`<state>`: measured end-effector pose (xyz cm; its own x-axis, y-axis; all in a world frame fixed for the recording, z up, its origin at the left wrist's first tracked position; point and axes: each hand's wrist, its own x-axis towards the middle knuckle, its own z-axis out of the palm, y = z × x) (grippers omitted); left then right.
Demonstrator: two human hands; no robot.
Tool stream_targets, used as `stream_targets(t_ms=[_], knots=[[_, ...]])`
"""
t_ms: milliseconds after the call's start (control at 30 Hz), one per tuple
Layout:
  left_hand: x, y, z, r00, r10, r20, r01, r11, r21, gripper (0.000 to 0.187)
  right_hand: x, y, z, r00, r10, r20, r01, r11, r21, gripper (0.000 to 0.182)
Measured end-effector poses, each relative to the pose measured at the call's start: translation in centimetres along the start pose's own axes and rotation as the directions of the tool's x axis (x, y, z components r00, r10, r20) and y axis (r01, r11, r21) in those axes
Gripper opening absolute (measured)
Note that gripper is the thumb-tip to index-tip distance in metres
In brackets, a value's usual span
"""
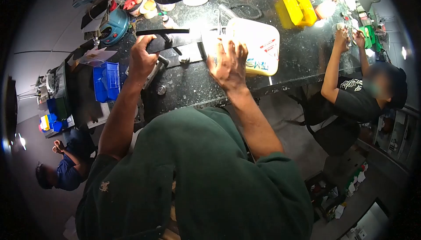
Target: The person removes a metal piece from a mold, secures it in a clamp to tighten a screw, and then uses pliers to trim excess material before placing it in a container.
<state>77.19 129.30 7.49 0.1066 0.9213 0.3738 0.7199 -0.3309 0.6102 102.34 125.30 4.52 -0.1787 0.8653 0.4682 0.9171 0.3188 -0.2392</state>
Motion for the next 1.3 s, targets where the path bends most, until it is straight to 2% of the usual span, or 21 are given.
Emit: stream_targets(t_ms=[33, 133, 267, 333, 367, 400, 467, 533, 600, 667, 700, 767, 867, 933, 1000, 1033, 1067, 1133, 1167, 1267, 1300], knots=[[0.0, 0.1, 0.0, 1.000, 0.004, 0.002, -0.004, 1.000, 0.000, 0.027, -0.8, 0.9, 1.0, 0.990, 0.056, 0.133, -0.048, 0.997, -0.063, 0.053], [-0.4, -0.2, 0.0, 1.000, 0.009, 0.011, -0.010, 1.000, 0.028, 0.028, -1.3, 3.7, 2.2, 0.957, 0.071, 0.282, -0.013, 0.979, -0.201, 0.038], [-0.8, -0.4, -0.1, 1.000, 0.011, 0.027, -0.013, 0.998, 0.069, 0.030, 0.0, 6.7, 1.8, 0.990, -0.043, 0.136, 0.071, 0.977, -0.201, 0.034], [-0.9, -0.1, -0.2, 1.000, 0.005, 0.020, -0.006, 0.998, 0.062, 0.030, 0.9, 6.3, 1.5, 0.995, -0.104, -0.012, 0.104, 0.995, -0.010, 0.030], [-0.9, 0.0, -0.1, 1.000, -0.001, 0.017, 0.000, 0.999, 0.052, 0.030, 1.6, 5.1, 1.0, 0.994, -0.101, -0.034, 0.106, 0.958, 0.267, 0.027], [-0.9, 0.0, 0.0, 1.000, -0.001, 0.012, 0.001, 0.999, 0.049, 0.030, 1.7, 4.5, 1.6, 0.990, -0.140, -0.006, 0.133, 0.926, 0.353, 0.022], [-0.8, -0.3, 0.1, 1.000, 0.020, -0.003, -0.020, 1.000, 0.022, 0.028, 1.7, 2.6, 3.5, 0.959, 0.163, 0.231, -0.247, 0.880, 0.405, 0.022], [-0.3, 0.4, -0.3, 1.000, 0.007, 0.024, -0.008, 1.000, 0.007, 0.029, 2.1, 2.7, 5.6, 0.973, 0.098, 0.210, -0.155, 0.949, 0.275, 0.025], [0.1, 0.4, -0.9, 0.995, -0.009, 0.103, 0.007, 1.000, 0.026, 0.035, 1.9, 4.4, 11.0, 0.963, 0.260, 0.065, -0.253, 0.963, -0.094, 0.027], [0.7, 2.2, -2.2, 0.963, -0.147, 0.226, 0.134, 0.988, 0.071, 0.040, 2.7, 3.7, 10.8, 0.919, 0.362, 0.159, -0.344, 0.930, -0.128, 0.030], [0.7, 0.8, -1.9, 0.983, 0.000, 0.183, -0.036, 0.980, 0.197, 0.044, 3.2, 4.0, 10.7, 0.845, 0.444, 0.298, -0.442, 0.894, -0.078, 0.032], [1.4, 0.9, -2.3, 0.972, 0.060, 0.229, -0.103, 0.978, 0.179, 0.045, 4.1, 3.9, 9.6, 0.676, 0.515, 0.527, -0.579, 0.814, -0.052, 0.040], [2.1, 0.9, -1.9, 0.938, 0.234, 0.255, -0.283, 0.943, 0.175, 0.044, 4.0, 5.6, 11.2, 0.620, 0.549, 0.560, -0.652, 0.758, -0.022, 0.054], [2.2, 2.2, -1.5, 0.891, -0.041, 0.452, -0.110, 0.947, 0.301, 0.041, 3.0, 7.7, 13.8, 0.636, 0.558, 0.534, -0.650, 0.760, -0.019, 0.055], [2.2, 2.3, -1.3, 0.906, -0.004, 0.424, -0.142, 0.939, 0.313, 0.040, 2.7, 7.8, 13.3, 0.466, 0.432, 0.772, -0.764, 0.637, 0.105, 0.052], [2.3, 2.0, -1.1, 0.915, 0.016, 0.403, -0.138, 0.952, 0.274, 0.040, 1.0, 7.2, 12.8, 0.584, 0.447, 0.678, -0.760, 0.595, 0.262, 0.044], [2.5, 1.7, -0.9, 0.925, 0.033, 0.379, -0.131, 0.963, 0.236, 0.040, 0.1, 6.2, 11.8, 0.579, 0.452, 0.678, -0.764, 0.592, 0.257, 0.044], [2.9, 1.6, -0.9, 0.921, 0.029, 0.390, -0.128, 0.965, 0.230, 0.040, -0.9, 4.9, 10.8, 0.652, 0.541, 0.531, -0.749, 0.353, 0.561, 0.015], [3.1, 1.5, -0.8, 0.924, 0.032, 0.381, -0.133, 0.961, 0.242, 0.041, -1.5, 4.8, 11.2, 0.810, 0.456, 0.370, -0.581, 0.536, 0.613, 0.014], [3.4, 0.4, -0.4, 0.921, 0.037, 0.388, -0.142, 0.959, 0.244, 0.044, -2.2, 4.9, 10.9, 0.787, 0.528, 0.320, -0.578, 0.449, 0.682, 0.018], [3.5, 0.2, -0.4, 0.919, 0.040, 0.391, -0.148, 0.957, 0.250, 0.044, -1.7, 4.1, 9.3, 0.731, 0.579, 0.361, -0.657, 0.455, 0.601, 0.032]])
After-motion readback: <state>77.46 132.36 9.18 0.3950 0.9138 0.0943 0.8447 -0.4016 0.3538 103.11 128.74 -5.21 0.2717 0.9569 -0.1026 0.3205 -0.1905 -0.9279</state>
